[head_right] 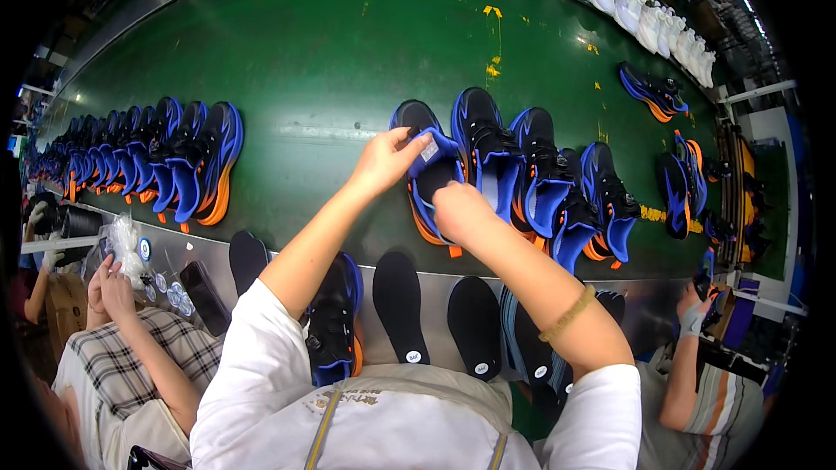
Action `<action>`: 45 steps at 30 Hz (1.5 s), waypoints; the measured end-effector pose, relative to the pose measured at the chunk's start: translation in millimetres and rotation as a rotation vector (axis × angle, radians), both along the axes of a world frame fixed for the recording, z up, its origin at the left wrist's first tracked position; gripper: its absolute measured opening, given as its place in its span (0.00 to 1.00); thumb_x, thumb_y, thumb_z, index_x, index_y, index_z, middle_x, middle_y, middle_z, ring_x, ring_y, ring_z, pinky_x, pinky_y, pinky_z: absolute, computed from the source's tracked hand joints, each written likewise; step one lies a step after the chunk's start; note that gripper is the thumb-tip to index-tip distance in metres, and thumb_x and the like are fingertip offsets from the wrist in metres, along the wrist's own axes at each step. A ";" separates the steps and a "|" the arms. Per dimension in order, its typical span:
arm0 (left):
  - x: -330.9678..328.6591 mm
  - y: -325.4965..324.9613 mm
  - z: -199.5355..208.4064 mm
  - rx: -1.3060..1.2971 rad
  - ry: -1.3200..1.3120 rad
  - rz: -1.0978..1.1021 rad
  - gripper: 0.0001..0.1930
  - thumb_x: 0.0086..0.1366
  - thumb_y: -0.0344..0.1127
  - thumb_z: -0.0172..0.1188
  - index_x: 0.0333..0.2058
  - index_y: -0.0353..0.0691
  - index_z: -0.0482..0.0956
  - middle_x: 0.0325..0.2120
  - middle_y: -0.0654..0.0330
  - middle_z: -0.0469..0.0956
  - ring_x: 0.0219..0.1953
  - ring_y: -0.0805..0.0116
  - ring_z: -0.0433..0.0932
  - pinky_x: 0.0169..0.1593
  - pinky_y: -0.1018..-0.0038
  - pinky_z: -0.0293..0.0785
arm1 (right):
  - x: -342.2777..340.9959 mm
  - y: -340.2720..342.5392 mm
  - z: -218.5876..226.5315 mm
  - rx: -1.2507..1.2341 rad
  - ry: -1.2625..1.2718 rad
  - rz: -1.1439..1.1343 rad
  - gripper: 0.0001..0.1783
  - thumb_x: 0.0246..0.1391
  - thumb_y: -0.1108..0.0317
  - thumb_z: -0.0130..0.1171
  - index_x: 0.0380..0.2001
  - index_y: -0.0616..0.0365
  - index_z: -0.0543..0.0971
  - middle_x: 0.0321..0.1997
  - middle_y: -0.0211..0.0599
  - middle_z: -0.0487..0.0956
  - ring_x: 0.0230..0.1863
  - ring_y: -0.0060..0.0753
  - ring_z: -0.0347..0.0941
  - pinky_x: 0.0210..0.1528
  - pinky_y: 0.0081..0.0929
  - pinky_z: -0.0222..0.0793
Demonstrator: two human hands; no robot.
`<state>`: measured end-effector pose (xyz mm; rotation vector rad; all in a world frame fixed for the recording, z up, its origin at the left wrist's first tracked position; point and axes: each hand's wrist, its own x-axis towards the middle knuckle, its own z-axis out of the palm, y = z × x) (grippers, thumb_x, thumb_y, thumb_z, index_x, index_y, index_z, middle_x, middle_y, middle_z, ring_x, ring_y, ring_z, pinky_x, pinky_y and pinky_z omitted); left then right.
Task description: The person handles a stack of blue insoles at a workbench, selects individual insoles, and inserts them into black and blue athletic shoes along a production line. The person then walks to a storage shelf to pick up more insoles before returning to continue the task.
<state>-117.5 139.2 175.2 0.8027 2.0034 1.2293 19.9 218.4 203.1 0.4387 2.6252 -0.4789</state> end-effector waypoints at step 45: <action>8.3 -17.4 -16.3 0.204 0.872 -0.079 0.08 0.55 0.27 0.59 0.33 0.36 0.71 0.41 0.45 0.67 0.34 0.50 0.75 0.35 0.67 0.75 | 165.7 -9.6 20.7 0.161 0.777 -0.418 0.20 0.45 0.74 0.51 0.45 0.65 0.70 0.50 0.52 0.67 0.52 0.53 0.63 0.55 0.46 0.55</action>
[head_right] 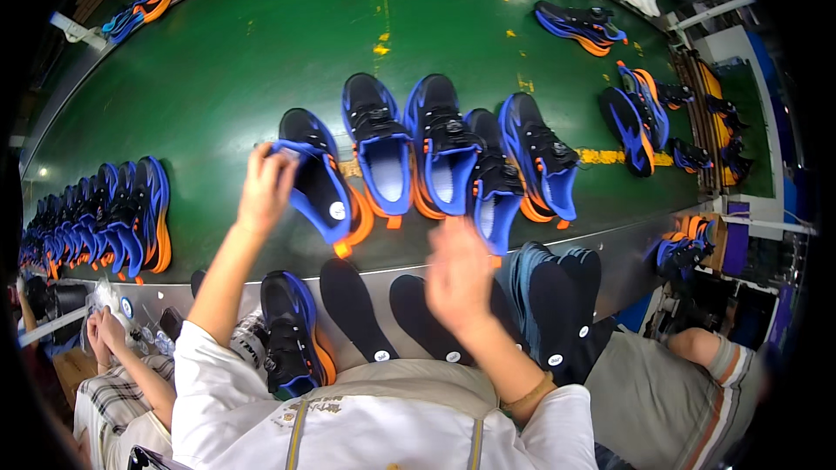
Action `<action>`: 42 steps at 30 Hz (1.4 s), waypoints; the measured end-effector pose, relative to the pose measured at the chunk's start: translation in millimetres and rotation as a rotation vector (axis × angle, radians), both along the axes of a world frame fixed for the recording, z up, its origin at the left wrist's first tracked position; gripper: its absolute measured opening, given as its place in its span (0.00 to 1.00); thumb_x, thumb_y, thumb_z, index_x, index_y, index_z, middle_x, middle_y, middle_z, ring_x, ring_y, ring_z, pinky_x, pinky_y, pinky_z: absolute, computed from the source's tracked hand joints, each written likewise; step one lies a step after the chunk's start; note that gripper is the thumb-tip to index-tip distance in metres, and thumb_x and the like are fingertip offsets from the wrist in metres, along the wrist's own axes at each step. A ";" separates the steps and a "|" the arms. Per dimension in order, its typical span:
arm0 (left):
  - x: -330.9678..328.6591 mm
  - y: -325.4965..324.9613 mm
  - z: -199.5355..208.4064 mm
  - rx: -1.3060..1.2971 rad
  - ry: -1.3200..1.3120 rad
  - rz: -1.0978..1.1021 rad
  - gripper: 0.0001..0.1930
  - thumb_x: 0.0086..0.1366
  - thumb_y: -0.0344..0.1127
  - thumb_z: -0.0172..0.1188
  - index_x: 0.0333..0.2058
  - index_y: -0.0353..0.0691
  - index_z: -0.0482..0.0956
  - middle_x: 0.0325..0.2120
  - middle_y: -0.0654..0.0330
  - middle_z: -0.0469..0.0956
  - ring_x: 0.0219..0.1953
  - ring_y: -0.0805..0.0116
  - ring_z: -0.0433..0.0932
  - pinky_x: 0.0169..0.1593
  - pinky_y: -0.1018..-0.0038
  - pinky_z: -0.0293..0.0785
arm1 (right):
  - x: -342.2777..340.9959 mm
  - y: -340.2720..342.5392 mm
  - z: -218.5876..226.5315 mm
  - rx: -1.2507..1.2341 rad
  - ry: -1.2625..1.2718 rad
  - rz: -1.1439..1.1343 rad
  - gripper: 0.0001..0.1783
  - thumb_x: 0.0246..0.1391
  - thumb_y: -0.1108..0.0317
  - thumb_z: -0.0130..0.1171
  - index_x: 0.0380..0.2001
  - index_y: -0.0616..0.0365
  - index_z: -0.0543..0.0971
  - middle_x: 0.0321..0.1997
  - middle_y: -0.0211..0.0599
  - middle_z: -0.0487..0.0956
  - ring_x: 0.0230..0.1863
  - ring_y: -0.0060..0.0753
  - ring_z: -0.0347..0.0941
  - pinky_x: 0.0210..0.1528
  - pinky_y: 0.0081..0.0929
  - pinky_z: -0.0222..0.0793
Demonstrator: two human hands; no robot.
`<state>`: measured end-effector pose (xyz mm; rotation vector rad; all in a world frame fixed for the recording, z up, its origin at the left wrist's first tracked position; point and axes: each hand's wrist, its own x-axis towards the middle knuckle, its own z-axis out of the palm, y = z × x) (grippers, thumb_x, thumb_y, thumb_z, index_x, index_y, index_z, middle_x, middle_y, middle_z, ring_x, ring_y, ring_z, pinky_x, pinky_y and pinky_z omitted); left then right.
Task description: The person handles a stack of blue insoles at a workbench, selects individual insoles, and inserts them into black and blue athletic shoes along a production line. The person then walks to a storage shelf to pick up more insoles before returning to continue the task.
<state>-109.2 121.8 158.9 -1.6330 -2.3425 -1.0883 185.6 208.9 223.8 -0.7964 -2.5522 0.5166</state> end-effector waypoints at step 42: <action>59.8 85.0 33.4 -0.347 -0.254 -0.286 0.40 0.43 0.38 0.52 0.59 0.44 0.50 0.50 0.43 0.61 0.44 0.42 0.70 0.48 0.58 0.69 | 251.9 -15.8 13.0 -0.214 -0.575 -0.644 0.42 0.38 0.61 0.64 0.59 0.52 0.59 0.57 0.59 0.60 0.56 0.58 0.58 0.55 0.40 0.58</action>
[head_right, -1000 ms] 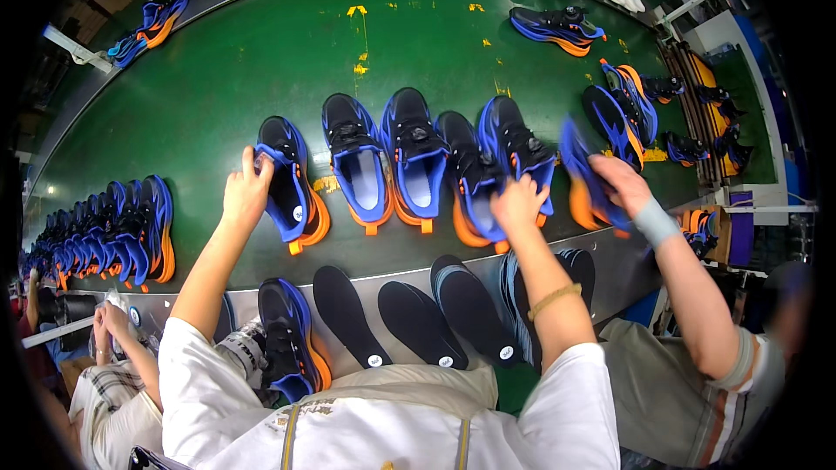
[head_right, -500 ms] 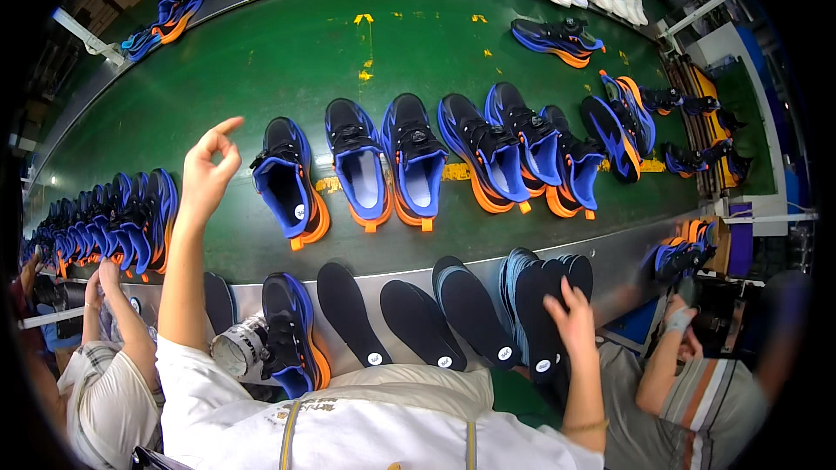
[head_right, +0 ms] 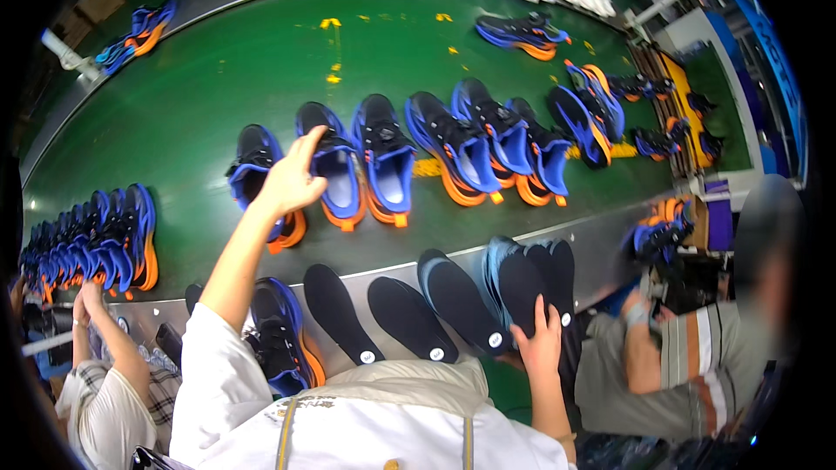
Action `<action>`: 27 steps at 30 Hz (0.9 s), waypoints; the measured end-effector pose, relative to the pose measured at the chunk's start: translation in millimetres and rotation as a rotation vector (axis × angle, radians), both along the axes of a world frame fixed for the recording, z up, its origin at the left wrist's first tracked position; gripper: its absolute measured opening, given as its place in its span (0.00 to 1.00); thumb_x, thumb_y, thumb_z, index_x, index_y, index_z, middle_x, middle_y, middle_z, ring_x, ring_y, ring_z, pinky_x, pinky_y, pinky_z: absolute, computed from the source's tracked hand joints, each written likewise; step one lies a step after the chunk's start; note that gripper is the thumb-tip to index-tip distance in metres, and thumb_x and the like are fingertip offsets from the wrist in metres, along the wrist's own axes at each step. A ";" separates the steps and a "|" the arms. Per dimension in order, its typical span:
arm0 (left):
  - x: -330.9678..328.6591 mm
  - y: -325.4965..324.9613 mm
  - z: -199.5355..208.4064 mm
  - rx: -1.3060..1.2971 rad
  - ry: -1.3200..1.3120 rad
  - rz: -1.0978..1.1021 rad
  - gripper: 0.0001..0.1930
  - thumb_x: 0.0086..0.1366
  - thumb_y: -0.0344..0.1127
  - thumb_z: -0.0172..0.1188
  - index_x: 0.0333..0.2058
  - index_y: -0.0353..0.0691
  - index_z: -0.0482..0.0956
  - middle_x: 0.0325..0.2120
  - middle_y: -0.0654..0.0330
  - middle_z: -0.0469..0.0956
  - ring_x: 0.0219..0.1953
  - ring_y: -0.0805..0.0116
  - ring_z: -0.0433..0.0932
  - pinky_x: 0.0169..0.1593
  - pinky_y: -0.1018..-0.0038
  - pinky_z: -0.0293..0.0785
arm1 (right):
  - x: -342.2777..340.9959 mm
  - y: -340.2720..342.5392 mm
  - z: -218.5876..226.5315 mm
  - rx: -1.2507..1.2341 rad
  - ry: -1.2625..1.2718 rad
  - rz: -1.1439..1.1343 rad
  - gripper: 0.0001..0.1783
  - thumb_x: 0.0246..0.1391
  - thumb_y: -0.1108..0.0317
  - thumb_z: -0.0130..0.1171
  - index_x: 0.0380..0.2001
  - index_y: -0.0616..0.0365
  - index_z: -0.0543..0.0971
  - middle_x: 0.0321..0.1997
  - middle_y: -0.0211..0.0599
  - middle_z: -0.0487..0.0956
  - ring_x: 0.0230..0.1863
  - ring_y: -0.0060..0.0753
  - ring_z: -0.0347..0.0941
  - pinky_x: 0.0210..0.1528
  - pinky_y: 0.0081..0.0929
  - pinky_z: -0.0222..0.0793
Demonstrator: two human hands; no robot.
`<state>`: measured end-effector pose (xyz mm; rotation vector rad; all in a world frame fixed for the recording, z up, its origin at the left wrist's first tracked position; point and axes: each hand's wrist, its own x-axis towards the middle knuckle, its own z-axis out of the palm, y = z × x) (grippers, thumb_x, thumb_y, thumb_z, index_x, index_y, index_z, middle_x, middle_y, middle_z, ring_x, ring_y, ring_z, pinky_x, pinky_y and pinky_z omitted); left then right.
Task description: The person handles a stack of blue insoles at a workbench, selects individual insoles, and inserts them into black and blue athletic shoes along a production line. The person then walks to a storage shelf to pick up more insoles before returning to continue the task.
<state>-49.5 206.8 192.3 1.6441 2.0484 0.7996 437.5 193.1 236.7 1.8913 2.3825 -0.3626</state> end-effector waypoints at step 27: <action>-6.2 -1.6 1.0 0.091 -0.351 0.519 0.21 0.60 0.46 0.51 0.41 0.31 0.74 0.32 0.43 0.76 0.38 0.52 0.77 0.41 0.66 0.70 | -365.9 74.4 -33.2 -0.238 0.220 0.737 0.10 0.37 0.71 0.52 0.20 0.67 0.79 0.20 0.57 0.75 0.27 0.53 0.75 0.37 0.38 0.71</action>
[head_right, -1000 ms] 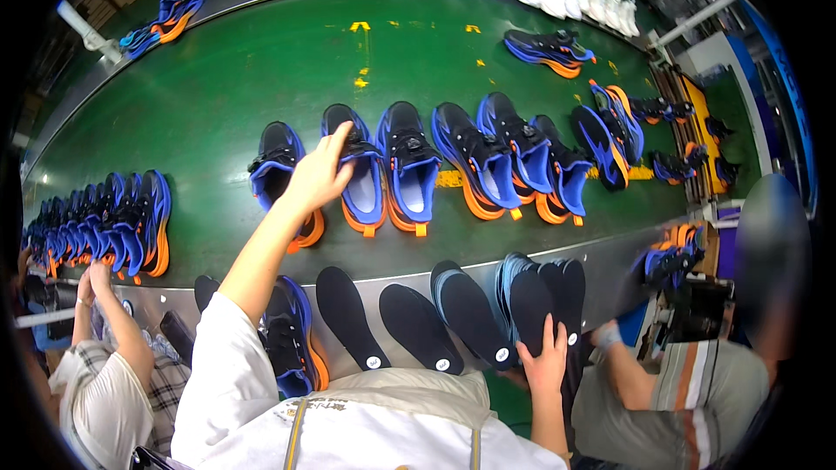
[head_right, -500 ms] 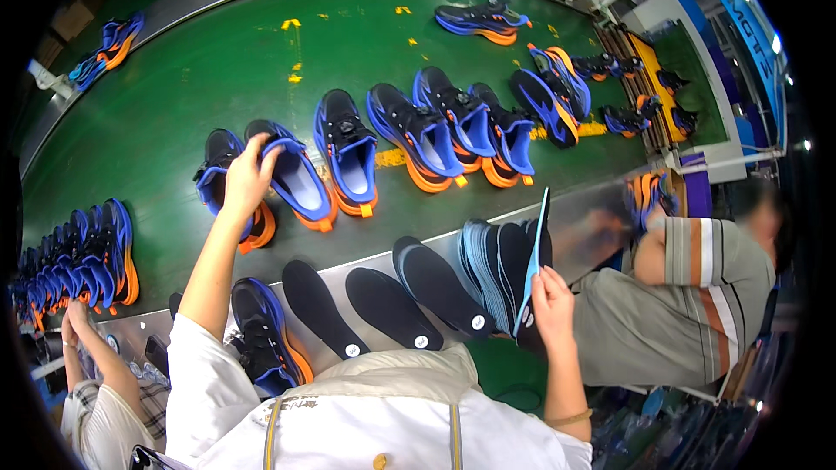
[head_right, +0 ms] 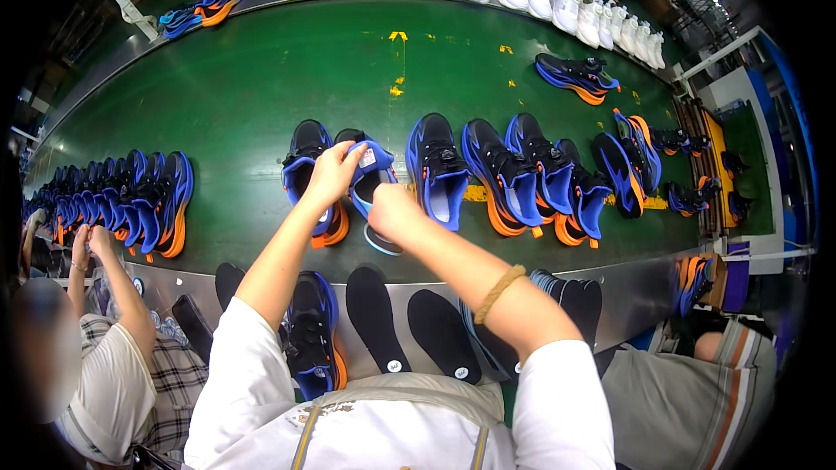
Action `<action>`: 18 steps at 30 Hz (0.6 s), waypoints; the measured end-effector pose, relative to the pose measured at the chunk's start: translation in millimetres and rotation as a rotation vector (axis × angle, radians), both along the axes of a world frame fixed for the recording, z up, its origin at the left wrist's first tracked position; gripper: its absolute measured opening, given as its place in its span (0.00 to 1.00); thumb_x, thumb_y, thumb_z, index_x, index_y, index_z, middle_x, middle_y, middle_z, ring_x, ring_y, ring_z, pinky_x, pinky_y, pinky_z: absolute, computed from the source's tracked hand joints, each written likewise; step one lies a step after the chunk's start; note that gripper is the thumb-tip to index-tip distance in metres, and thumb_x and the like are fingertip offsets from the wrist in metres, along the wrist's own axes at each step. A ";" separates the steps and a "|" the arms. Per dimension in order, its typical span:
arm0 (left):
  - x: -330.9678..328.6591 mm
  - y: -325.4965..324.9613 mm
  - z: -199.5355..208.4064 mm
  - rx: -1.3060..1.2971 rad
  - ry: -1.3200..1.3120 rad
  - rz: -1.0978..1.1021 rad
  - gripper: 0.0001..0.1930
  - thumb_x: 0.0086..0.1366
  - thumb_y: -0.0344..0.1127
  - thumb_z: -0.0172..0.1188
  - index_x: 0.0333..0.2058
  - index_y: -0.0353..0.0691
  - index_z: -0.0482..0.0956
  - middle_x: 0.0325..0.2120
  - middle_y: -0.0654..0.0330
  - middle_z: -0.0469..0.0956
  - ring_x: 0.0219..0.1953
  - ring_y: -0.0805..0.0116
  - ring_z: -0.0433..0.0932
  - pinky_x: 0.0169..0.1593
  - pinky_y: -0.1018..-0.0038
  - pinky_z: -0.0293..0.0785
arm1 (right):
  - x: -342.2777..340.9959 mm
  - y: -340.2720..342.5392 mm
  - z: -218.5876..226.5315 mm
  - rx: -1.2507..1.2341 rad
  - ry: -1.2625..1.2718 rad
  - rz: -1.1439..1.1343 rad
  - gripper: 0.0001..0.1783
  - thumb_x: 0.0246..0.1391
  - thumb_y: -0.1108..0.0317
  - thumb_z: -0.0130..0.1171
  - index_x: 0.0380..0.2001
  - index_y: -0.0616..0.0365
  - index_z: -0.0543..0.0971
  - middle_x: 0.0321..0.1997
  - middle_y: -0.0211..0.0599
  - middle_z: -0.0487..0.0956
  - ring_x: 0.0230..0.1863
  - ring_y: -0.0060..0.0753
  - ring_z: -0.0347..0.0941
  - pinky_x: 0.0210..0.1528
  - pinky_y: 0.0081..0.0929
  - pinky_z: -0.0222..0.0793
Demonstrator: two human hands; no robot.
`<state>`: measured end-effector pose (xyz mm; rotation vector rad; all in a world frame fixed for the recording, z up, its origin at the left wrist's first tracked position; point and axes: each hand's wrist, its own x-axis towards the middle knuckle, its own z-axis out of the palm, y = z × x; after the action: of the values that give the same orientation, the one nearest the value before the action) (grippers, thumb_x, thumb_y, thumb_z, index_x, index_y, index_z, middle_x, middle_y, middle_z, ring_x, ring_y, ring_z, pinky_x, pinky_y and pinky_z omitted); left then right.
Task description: The person handles a stack of blue insoles at a workbench, selects individual insoles, and inserts them into black and blue athletic shoes along a production line. The person then walks to a storage shelf to pick up more insoles before returning to continue the task.
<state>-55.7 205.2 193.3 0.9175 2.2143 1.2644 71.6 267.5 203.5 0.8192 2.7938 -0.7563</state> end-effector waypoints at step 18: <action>8.2 -20.8 -8.9 0.056 -0.039 -0.040 0.20 0.60 0.42 0.53 0.41 0.28 0.73 0.21 0.48 0.76 0.21 0.66 0.74 0.26 0.74 0.68 | 4.8 -19.2 -29.2 0.231 0.036 0.163 0.10 0.45 0.72 0.50 0.30 0.67 0.75 0.46 0.59 0.67 0.45 0.53 0.69 0.44 0.41 0.69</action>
<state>-47.5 184.4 184.4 0.9451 2.1306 1.3207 76.5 248.4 174.4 0.6030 2.9736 -0.4325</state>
